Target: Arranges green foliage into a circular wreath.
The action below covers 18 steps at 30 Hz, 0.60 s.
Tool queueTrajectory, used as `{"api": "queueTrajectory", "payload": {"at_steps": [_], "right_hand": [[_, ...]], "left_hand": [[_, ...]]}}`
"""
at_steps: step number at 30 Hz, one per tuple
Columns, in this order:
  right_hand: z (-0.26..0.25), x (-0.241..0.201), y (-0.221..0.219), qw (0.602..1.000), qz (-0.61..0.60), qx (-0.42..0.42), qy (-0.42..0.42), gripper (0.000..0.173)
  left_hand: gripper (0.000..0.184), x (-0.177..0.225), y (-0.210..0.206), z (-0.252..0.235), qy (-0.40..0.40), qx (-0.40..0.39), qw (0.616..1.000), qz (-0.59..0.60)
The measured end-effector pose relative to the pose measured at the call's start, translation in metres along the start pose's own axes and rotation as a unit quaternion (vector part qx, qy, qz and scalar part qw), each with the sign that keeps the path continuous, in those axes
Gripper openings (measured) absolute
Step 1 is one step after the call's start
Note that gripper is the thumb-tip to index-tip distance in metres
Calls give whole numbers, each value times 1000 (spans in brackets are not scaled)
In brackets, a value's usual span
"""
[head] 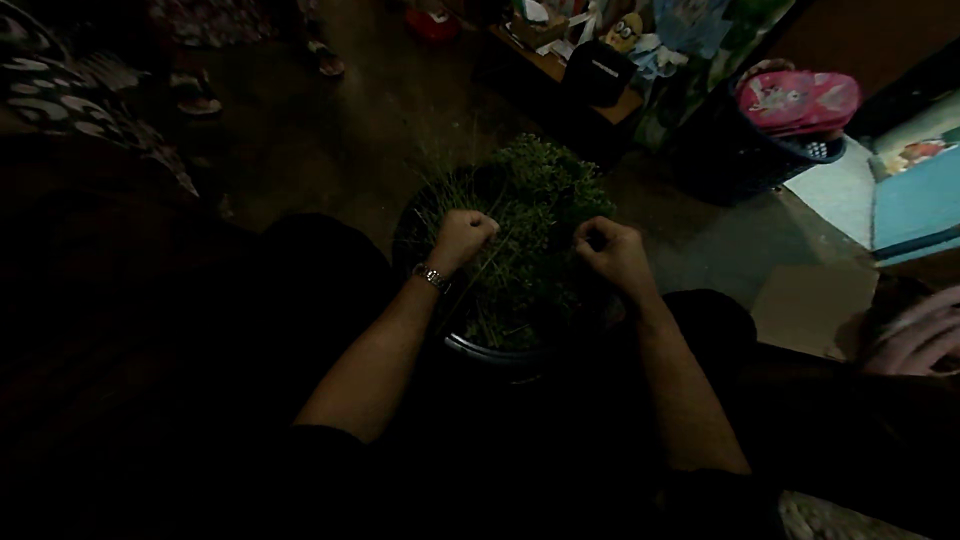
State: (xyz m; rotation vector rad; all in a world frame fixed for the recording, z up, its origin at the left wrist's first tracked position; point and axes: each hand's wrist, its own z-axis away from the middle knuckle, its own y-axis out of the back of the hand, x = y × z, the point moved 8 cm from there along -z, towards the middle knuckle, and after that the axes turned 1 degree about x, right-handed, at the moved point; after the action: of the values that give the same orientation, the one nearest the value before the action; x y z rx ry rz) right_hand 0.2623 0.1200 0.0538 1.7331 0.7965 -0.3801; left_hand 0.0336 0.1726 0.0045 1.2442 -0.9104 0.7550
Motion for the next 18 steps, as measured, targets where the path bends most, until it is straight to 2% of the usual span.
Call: {"api": "queueTrajectory", "payload": {"at_steps": [4, 8, 11, 13, 16, 18], "right_hand": [[-3, 15, -12, 993, 42, -91, -55, 16], [-1, 25, -32, 975, 89, -195, -59, 32], [1, 32, -36, 967, 97, -225, -77, 38], [4, 35, -41, 957, 101, -256, -90, 40], [11, 37, -50, 938, 108, -308, -117, 40], [12, 37, -53, 928, 112, -333, -127, 40]], "left_hand": [[28, -26, 2, -15, 65, 47, 997, -19], [51, -65, -14, -33, 129, -33, 972, -195], [62, -69, -25, -27, 130, -32, 953, -270], [57, -66, -34, -22, 121, -46, 943, -308], [43, -76, -58, -9, 131, -143, 914, -357], [37, -86, -71, -4, 150, -181, 905, -355]]}}
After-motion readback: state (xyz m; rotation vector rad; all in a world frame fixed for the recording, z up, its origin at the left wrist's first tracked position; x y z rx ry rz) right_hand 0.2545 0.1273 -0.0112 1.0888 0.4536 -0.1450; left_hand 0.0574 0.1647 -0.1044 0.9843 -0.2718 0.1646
